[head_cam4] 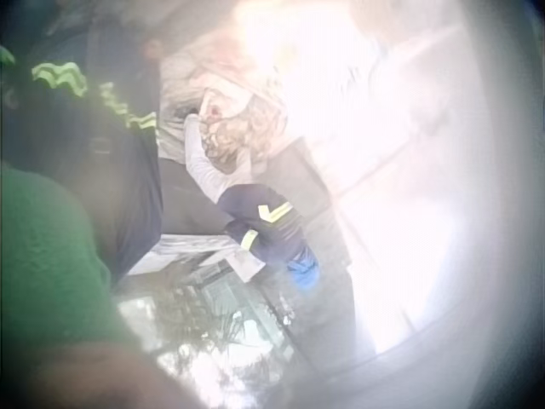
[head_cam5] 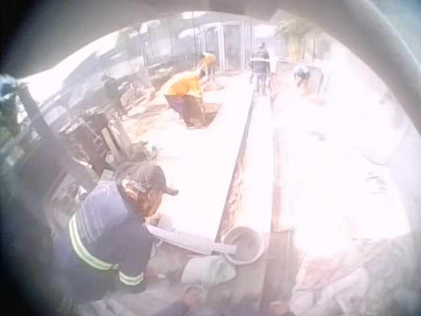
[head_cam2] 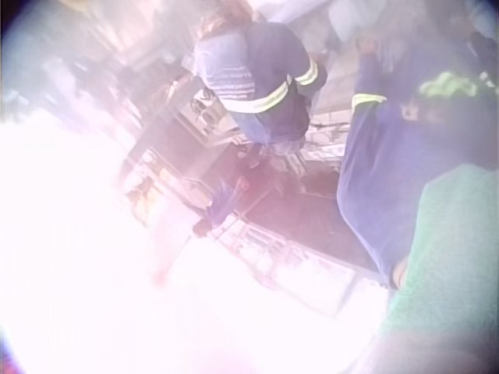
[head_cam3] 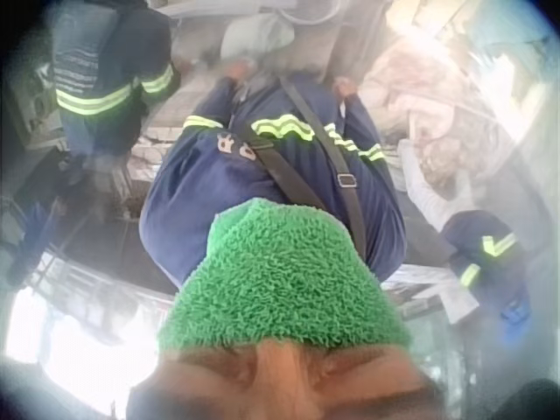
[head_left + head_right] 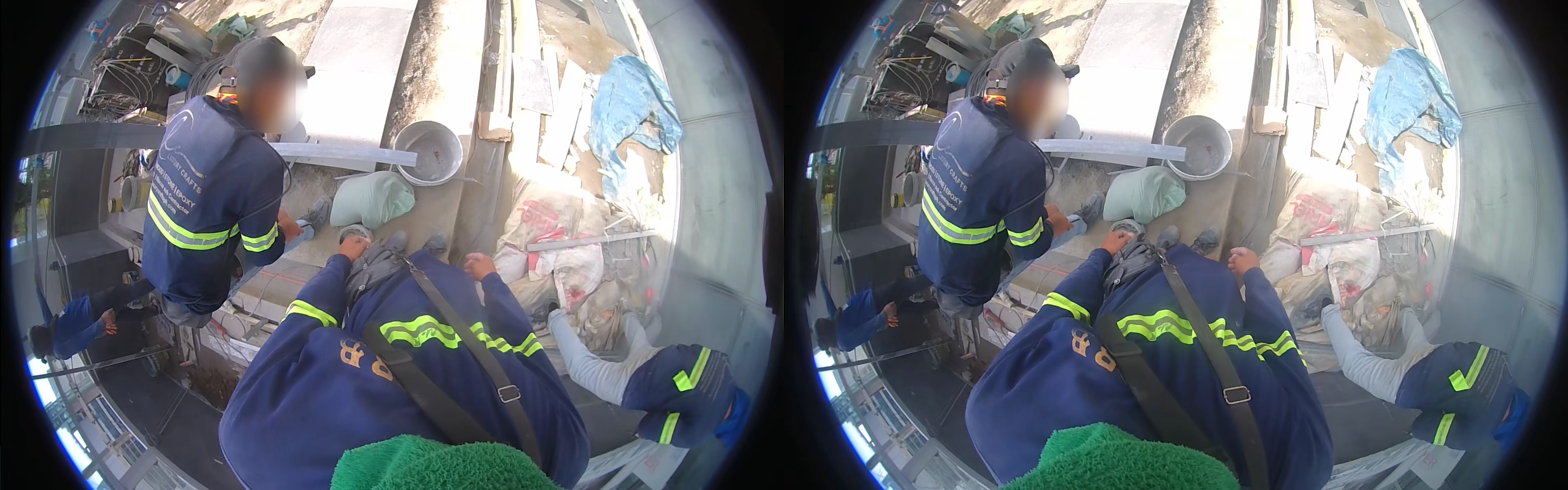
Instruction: The person sits on the ground at a construction site and uses a pencil to mark a long metal trim piece. They then dip the trim in a bucket of water and continue handling it while other workers are present nearby.
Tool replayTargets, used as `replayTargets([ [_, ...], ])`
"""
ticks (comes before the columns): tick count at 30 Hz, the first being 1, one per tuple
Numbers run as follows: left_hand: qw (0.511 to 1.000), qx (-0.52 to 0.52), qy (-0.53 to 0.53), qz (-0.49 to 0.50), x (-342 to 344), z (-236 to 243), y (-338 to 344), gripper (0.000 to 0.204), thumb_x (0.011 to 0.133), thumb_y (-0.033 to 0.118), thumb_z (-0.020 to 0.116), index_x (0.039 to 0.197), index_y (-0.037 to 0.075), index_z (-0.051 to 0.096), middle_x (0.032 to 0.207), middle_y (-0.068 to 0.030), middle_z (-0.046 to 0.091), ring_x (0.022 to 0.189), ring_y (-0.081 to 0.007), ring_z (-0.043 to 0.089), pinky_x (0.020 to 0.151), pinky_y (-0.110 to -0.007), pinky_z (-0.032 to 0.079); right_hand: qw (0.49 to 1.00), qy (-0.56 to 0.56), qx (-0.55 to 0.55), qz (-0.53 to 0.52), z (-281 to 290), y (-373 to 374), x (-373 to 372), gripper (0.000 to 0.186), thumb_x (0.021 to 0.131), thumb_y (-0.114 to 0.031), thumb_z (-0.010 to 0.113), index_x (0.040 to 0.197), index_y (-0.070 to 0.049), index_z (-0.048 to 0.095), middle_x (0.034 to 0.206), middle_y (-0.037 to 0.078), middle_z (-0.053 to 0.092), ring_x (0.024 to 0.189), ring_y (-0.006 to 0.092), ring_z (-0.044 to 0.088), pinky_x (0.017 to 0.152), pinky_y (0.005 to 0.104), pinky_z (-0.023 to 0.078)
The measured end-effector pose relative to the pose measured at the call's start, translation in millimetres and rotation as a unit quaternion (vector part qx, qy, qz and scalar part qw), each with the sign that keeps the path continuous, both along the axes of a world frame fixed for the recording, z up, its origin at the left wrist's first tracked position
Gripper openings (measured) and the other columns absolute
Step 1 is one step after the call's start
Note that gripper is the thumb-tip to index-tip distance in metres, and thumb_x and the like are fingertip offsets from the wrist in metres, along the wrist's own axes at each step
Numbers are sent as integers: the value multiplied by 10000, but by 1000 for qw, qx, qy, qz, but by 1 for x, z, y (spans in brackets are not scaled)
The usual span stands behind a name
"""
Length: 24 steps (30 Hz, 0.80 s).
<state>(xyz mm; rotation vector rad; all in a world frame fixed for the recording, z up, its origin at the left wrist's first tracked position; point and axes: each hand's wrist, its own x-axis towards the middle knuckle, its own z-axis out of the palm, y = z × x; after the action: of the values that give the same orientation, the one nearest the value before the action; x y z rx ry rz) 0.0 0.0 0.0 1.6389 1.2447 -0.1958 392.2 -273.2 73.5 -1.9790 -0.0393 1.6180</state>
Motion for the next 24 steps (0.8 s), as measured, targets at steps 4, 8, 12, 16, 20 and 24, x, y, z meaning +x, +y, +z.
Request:
replayTargets([
  [4, 1000, 17, 24, 0, -48, 40, 45, 579, 938, 547, 662, 1096, 3, 781, 1139, -250, 769, 1128, -434, 711, 989, -490, 530, 993, -23, 119, -17, 52, 93, -47, 329, 1036, -142, 654, 1336, -8, 664, 1062, 67, 734, 840, 161, 715, 745, 313, 589],
  [8, 999, 49, 12, -11, -62, 27, 51, 582, 976, 567, 688, 1099, 5, 780, 1039, -206, 784, 1021, -326, 748, 885, -438, 544, 884, -41, 466, 12, 285, 198, -40, 339, 1059, -274, 704, 1294, -30, 726, 1121, 79, 734, 998, 146, 682, 888, 312, 552],
  [12, 998, 46, 14, -33, -39, 22, 64, 582, 938, 567, 672, 1065, 11, 791, 1105, -232, 781, 1094, -385, 733, 956, -473, 538, 625, -68, 765, 142, 497, 215, -56, 511, 964, -478, 787, 1152, -4, 782, 1117, 119, 720, 919, 187, 693, 835, 340, 562],
  [16, 999, 32, -3, 1, -65, -6, 79, 597, 943, 581, 667, 1086, 16, 797, 1091, -218, 790, 1057, -357, 748, 934, -461, 544, 374, 168, 899, 153, 583, 230, -120, 501, 1011, -386, 763, 1099, 107, 772, 1013, 205, 716, 829, 245, 718, 683, 321, 570],
  [20, 998, 64, 1, -14, -47, -19, 74, 597, 948, 575, 669, 1099, 10, 790, 1057, -216, 792, 1006, -350, 757, 905, -461, 547, 344, 279, 895, 58, 594, 220, -167, 381, 985, -228, 820, 1034, 144, 758, 908, 187, 702, 727, 230, 695, 553, 312, 554],
  [24, 997, 73, 22, -16, -83, -20, 88, 595, 945, 566, 681, 1096, -1, 779, 1036, -218, 788, 991, -348, 754, 889, -457, 548, 261, 302, 915, 57, 586, 247, -175, 384, 988, -222, 815, 1016, 157, 755, 883, 177, 700, 715, 201, 690, 539, 289, 545],
])
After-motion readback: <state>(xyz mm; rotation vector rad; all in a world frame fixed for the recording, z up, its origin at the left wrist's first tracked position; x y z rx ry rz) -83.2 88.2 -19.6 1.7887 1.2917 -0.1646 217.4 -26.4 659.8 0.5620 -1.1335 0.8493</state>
